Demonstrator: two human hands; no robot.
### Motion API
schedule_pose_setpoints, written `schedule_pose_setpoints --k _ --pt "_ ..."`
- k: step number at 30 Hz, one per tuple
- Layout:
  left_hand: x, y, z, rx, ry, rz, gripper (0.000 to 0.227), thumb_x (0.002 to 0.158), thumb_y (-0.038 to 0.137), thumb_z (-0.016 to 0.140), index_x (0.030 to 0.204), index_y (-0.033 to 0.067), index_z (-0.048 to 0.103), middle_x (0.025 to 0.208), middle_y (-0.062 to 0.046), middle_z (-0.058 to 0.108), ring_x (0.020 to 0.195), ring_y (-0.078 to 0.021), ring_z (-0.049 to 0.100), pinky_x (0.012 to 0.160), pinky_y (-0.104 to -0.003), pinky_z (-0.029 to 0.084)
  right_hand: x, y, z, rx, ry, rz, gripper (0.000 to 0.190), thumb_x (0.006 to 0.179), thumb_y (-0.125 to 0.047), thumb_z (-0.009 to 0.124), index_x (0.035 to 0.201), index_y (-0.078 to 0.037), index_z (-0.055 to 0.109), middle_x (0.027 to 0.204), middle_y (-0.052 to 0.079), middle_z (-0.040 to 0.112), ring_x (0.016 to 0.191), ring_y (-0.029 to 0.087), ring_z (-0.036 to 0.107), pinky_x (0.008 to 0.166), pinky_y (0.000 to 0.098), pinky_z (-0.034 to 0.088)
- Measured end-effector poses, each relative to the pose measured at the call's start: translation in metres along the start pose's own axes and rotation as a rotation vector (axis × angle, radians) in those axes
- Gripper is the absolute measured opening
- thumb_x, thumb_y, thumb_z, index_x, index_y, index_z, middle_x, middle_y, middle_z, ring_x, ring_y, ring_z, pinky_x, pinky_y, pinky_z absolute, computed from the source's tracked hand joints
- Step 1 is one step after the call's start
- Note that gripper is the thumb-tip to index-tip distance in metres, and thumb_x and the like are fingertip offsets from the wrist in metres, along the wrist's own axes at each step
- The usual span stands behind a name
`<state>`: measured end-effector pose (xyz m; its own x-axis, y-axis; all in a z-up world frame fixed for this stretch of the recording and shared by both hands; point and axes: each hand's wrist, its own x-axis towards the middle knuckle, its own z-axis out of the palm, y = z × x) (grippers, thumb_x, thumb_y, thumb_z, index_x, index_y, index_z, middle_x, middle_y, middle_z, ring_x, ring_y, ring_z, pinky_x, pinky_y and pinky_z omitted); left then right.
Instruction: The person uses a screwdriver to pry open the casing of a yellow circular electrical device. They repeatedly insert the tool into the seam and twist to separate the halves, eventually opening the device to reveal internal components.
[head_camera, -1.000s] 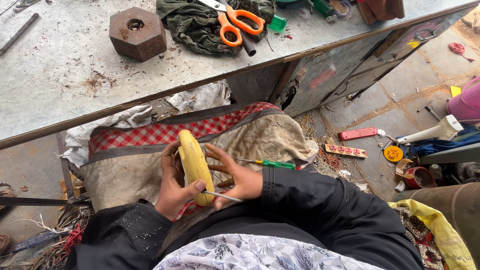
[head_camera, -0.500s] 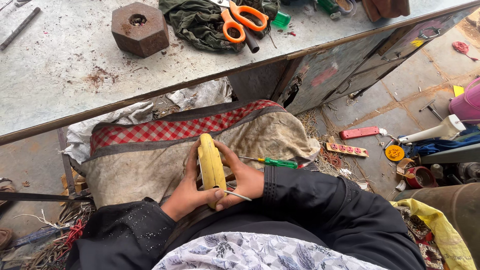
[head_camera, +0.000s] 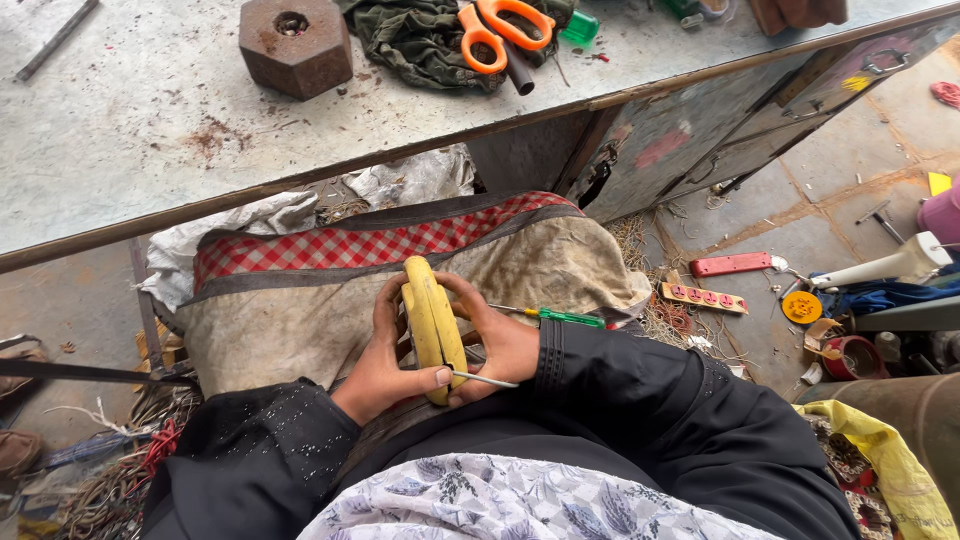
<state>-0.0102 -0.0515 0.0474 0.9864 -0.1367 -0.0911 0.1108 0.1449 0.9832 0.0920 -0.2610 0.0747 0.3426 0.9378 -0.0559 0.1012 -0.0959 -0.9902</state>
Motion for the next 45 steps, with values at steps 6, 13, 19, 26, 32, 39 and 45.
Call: schedule_pose_setpoints --k 6,13,19,26,32,39,45 --pt "0.001 0.000 -0.002 0.017 -0.026 0.035 0.131 0.067 0.036 0.086 0.161 0.0195 -0.003 0.163 -0.019 0.020 0.155 -0.0371 0.024 0.122 -0.055 0.030 0.004 -0.002 -0.001 0.025 -0.020 0.009 0.141 0.069 -0.023 0.094 0.165 -0.016 -0.008 0.159 0.026 0.041 0.144 0.038 0.054 0.117 0.0507 0.050" --pt "0.001 0.009 0.001 -0.061 0.012 0.058 0.129 0.068 0.038 0.085 0.163 0.0179 0.002 0.164 -0.018 0.021 0.154 -0.0359 0.027 0.123 -0.052 0.030 0.003 -0.003 -0.001 -0.100 0.053 -0.086 0.144 0.068 -0.023 0.099 0.167 -0.017 -0.006 0.165 0.025 0.030 0.153 0.041 0.037 0.121 0.0525 0.044" --pt "0.001 0.001 -0.016 -0.215 0.112 0.108 0.120 0.076 0.032 0.082 0.168 0.0164 0.007 0.167 -0.018 0.024 0.156 -0.0334 0.027 0.126 -0.049 0.027 -0.001 -0.008 -0.007 -0.179 0.136 0.010 0.077 0.091 -0.012 0.077 0.158 -0.009 0.039 0.150 0.014 0.053 0.137 0.029 0.060 0.109 0.0433 0.055" --pt "0.009 -0.017 -0.042 -0.645 0.188 0.081 0.107 0.084 0.040 0.080 0.163 0.0216 0.010 0.149 -0.015 0.041 0.138 -0.0320 0.046 0.114 -0.051 0.042 -0.008 -0.029 0.008 -0.444 0.097 -0.071 0.048 0.096 -0.007 0.061 0.144 -0.010 0.056 0.113 0.007 0.075 0.099 0.021 0.074 0.085 0.0353 0.058" --pt "0.014 -0.041 -0.055 -0.897 0.209 0.004 0.087 0.087 0.059 0.074 0.151 0.0094 0.043 0.139 -0.014 0.059 0.130 -0.0303 0.058 0.109 -0.054 0.050 -0.001 -0.021 0.007 -0.972 -0.048 -0.263 0.037 0.084 -0.016 0.069 0.120 -0.011 0.066 0.098 0.009 0.068 0.091 0.031 0.066 0.075 0.0437 0.052" --pt "0.007 -0.006 -0.060 -0.933 0.159 0.031 0.098 0.083 0.078 0.059 0.151 0.0100 0.043 0.142 -0.015 0.058 0.127 -0.0333 0.059 0.106 -0.058 0.049 -0.026 0.003 -0.045 -1.390 0.000 0.486 0.025 0.075 -0.023 0.074 0.096 -0.012 0.067 0.101 0.009 0.066 0.100 0.032 0.064 0.076 0.0473 0.055" --pt "0.014 -0.016 -0.065 -0.918 0.155 -0.161 0.078 0.085 0.046 0.067 0.149 0.0081 0.044 0.141 -0.018 0.059 0.127 -0.0363 0.060 0.106 -0.061 0.046 -0.032 0.018 -0.052 -1.293 0.010 0.475 0.014 0.081 -0.018 0.067 0.093 -0.010 0.069 0.102 0.009 0.065 0.098 0.032 0.066 0.076 0.0465 0.057"
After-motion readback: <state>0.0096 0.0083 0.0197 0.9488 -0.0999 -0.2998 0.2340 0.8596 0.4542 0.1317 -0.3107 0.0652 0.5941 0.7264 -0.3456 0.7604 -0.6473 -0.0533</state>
